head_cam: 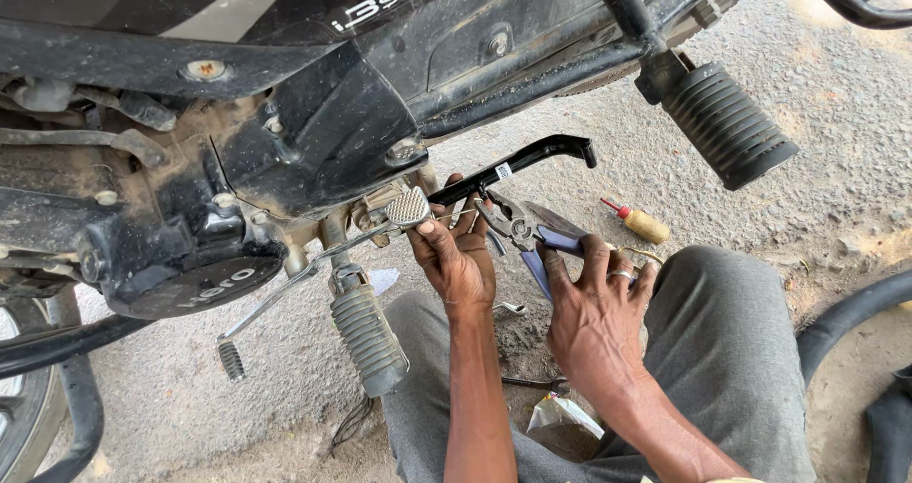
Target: The person is repairing a motorcycle's foot pedal mechanism. They use a screwdriver to adjust a screw and pliers to manipulate a small metal clip or spring on the pedal assembly.
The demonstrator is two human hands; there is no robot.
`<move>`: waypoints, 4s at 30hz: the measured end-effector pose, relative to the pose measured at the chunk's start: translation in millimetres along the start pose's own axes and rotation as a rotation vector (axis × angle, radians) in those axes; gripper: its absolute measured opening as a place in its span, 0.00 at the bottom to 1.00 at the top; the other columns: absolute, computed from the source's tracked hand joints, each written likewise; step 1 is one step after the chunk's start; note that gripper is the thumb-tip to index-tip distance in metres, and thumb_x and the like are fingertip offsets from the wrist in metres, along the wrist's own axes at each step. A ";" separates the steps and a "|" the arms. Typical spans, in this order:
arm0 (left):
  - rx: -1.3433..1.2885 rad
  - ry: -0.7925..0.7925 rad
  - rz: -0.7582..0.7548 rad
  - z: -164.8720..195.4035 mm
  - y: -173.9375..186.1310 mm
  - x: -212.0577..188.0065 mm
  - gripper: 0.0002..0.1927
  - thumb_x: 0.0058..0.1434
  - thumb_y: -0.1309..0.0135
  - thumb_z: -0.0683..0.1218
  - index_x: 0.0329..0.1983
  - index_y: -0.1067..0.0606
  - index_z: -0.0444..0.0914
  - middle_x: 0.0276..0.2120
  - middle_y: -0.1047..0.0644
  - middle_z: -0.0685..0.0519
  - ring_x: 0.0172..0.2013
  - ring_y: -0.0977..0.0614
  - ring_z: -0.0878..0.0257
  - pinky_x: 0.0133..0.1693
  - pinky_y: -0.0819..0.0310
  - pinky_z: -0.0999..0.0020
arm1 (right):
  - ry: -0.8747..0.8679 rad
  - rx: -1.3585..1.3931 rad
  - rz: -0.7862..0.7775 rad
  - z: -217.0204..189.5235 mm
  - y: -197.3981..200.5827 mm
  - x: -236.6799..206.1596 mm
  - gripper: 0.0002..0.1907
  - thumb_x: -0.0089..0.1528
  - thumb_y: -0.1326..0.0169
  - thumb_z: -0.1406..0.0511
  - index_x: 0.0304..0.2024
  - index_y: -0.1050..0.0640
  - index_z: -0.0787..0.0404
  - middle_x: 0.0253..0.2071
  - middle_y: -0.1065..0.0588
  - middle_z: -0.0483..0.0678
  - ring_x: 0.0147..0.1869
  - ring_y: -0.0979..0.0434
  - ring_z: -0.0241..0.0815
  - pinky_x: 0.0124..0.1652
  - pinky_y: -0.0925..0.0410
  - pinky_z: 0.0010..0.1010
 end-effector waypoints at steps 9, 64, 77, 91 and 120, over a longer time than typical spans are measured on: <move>-0.068 -0.026 -0.102 -0.4 0.8 2.3 0.17 0.72 0.49 0.56 0.50 0.31 0.38 0.60 0.25 0.38 0.59 0.21 0.49 0.58 0.20 0.49 | -0.038 -0.059 -0.096 -8.7 14.2 0.7 0.28 0.60 0.52 0.68 0.65 0.31 0.49 0.60 0.40 0.61 0.65 0.40 0.62 0.61 0.53 0.75; -0.060 -0.006 -0.210 -2.7 11.7 4.2 0.15 0.74 0.51 0.54 0.49 0.29 0.38 0.64 0.28 0.37 0.63 0.24 0.47 0.63 0.23 0.47 | 0.042 -0.051 -0.327 -9.6 47.7 18.7 0.36 0.56 0.49 0.67 0.68 0.37 0.57 0.61 0.40 0.68 0.62 0.37 0.71 0.57 0.45 0.73; -0.058 0.034 -0.156 -8.0 16.9 5.6 0.11 0.75 0.52 0.50 0.49 0.28 0.38 0.64 0.28 0.41 0.57 0.22 0.47 0.58 0.22 0.43 | 0.130 -0.160 -0.255 -0.7 37.8 25.0 0.35 0.57 0.53 0.65 0.70 0.36 0.54 0.66 0.45 0.74 0.68 0.43 0.80 0.55 0.54 0.82; -0.075 -0.006 -0.277 3.1 9.5 4.0 0.14 0.73 0.49 0.52 0.46 0.28 0.36 0.67 0.29 0.47 0.69 0.29 0.46 0.67 0.28 0.43 | 0.108 -0.089 -0.220 -7.6 35.3 17.1 0.37 0.54 0.50 0.65 0.68 0.35 0.62 0.66 0.47 0.79 0.70 0.50 0.87 0.52 0.61 0.89; 0.042 -0.040 -0.105 -4.0 24.4 13.5 0.11 0.75 0.48 0.48 0.46 0.29 0.35 0.49 0.22 0.42 0.52 0.18 0.44 0.62 0.23 0.43 | 0.111 0.225 0.053 35.2 49.1 65.7 0.31 0.60 0.50 0.71 0.65 0.41 0.66 0.43 0.27 0.62 0.38 0.23 0.57 0.34 0.29 0.46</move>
Point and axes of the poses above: each hand's wrist, its own x-axis towards the middle knuckle, its own y-axis out of the back of the hand, z = x × y, the point moved 4 cm from there along x, towards the middle knuckle
